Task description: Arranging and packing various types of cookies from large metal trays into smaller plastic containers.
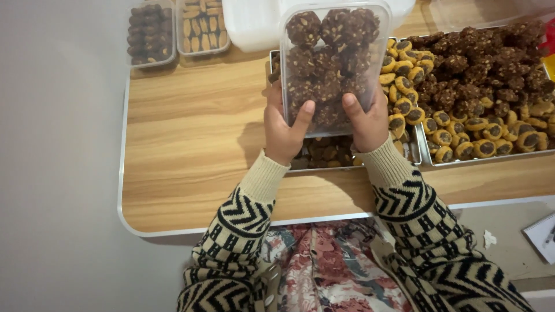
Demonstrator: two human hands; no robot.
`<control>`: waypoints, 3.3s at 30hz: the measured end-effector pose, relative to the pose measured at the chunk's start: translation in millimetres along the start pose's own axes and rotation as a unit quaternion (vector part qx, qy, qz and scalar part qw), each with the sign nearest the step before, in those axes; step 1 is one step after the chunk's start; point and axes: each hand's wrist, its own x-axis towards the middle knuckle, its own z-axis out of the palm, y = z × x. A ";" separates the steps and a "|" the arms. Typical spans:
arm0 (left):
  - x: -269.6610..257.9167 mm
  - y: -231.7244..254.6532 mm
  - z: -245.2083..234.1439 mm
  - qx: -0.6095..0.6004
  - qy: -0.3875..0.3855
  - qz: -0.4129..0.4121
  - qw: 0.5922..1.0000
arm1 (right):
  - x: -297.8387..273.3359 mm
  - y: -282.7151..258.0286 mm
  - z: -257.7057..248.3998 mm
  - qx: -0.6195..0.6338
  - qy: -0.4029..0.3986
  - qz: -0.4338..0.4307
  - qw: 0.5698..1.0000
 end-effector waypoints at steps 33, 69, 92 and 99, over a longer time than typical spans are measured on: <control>-1.0 -6.6 -4.6 0.006 -0.009 0.020 1.000 | -6.0 20.9 -7.1 0.009 -0.033 -0.032 0.999; -0.4 1.0 -5.0 0.073 -0.002 0.031 0.997 | -7.6 36.5 -13.5 0.008 -0.003 -0.010 1.000; -8.5 -17.6 -2.4 -0.002 0.011 0.050 0.999 | -3.6 8.2 3.0 0.026 -0.020 -0.030 0.999; -2.5 -6.5 -6.9 -0.017 -0.007 0.055 0.998 | -5.8 11.1 -0.9 0.037 -0.038 -0.047 0.997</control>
